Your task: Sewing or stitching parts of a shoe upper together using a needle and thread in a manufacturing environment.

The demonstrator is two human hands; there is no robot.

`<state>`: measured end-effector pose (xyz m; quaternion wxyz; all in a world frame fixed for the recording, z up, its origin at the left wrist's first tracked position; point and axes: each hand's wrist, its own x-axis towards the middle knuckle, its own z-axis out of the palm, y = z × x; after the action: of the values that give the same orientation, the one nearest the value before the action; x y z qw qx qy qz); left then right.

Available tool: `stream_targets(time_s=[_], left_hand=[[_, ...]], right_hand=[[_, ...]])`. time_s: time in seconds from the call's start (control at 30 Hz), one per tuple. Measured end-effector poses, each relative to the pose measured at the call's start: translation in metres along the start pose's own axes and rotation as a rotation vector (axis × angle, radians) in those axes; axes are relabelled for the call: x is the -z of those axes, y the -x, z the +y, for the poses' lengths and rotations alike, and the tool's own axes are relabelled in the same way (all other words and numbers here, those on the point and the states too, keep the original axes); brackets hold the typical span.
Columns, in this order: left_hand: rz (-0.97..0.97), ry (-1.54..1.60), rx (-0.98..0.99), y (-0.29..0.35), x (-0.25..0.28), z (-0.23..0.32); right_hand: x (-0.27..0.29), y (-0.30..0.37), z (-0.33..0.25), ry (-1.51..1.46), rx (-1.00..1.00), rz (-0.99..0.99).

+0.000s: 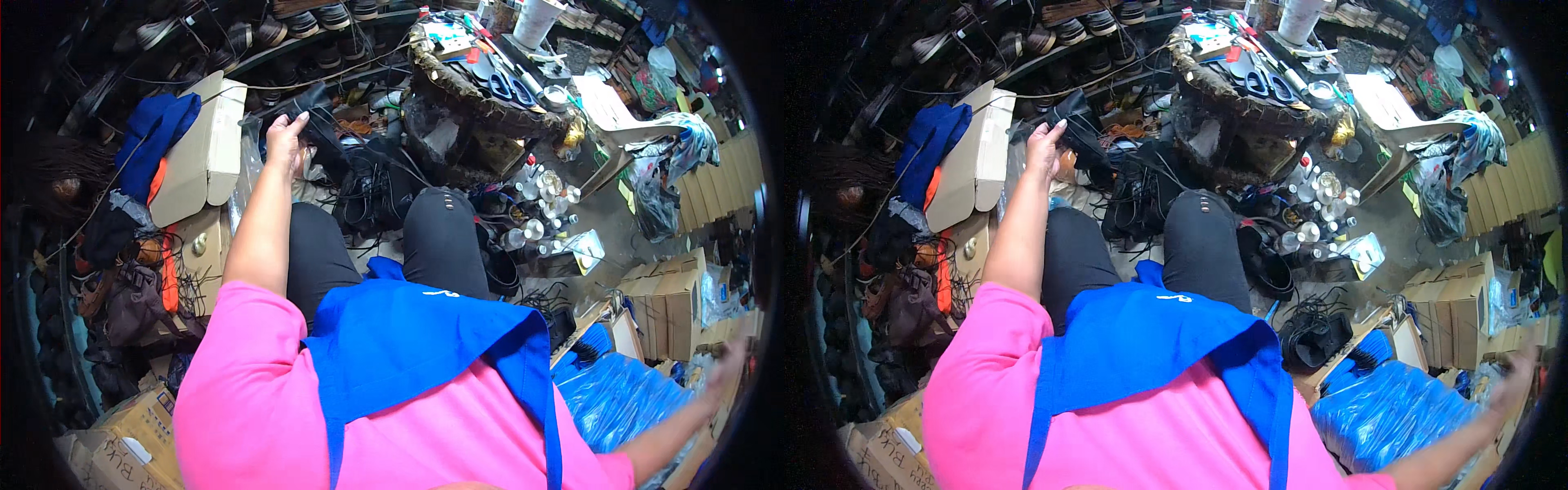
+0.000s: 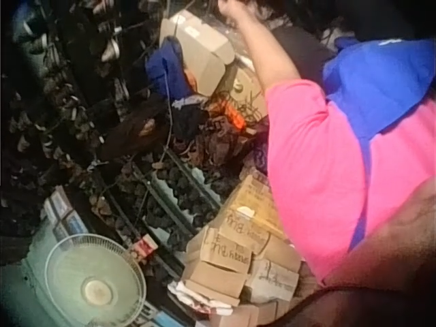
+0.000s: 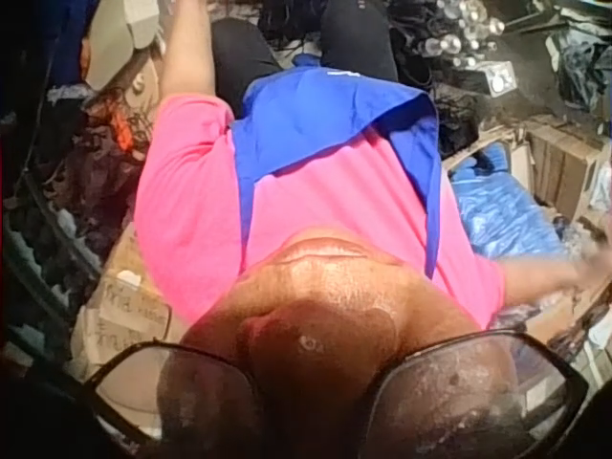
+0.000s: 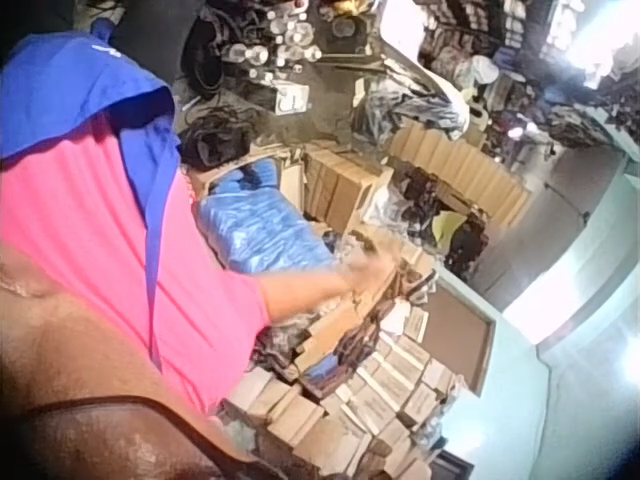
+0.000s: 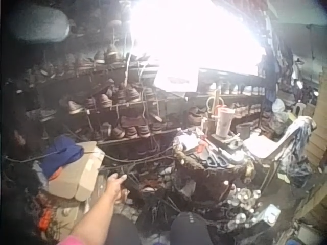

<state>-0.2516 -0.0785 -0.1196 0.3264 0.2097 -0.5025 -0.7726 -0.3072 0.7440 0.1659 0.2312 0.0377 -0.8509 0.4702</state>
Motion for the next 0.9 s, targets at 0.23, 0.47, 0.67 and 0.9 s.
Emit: stream_targets(time_s=[0.23, 0.47, 0.67, 0.9], left_hand=[[-0.209, 0.196, 0.139, 0.070, -0.059, 0.022], [-0.150, 0.012, -0.061, 0.132, -0.095, 0.027], [-0.124, -0.077, -0.181, 0.150, -0.101, 0.042], [-0.098, -0.175, -0.250, 0.143, -0.096, 0.042]], right_hand=[[-0.283, 0.120, -0.012, 0.374, -0.008, -1.253], [-0.437, 0.141, -0.103, -0.214, 0.420, -0.867], [-0.516, 0.162, -0.165, -0.380, 0.521, -0.694], [-0.534, 0.164, -0.158, -0.484, 0.132, -1.329]])
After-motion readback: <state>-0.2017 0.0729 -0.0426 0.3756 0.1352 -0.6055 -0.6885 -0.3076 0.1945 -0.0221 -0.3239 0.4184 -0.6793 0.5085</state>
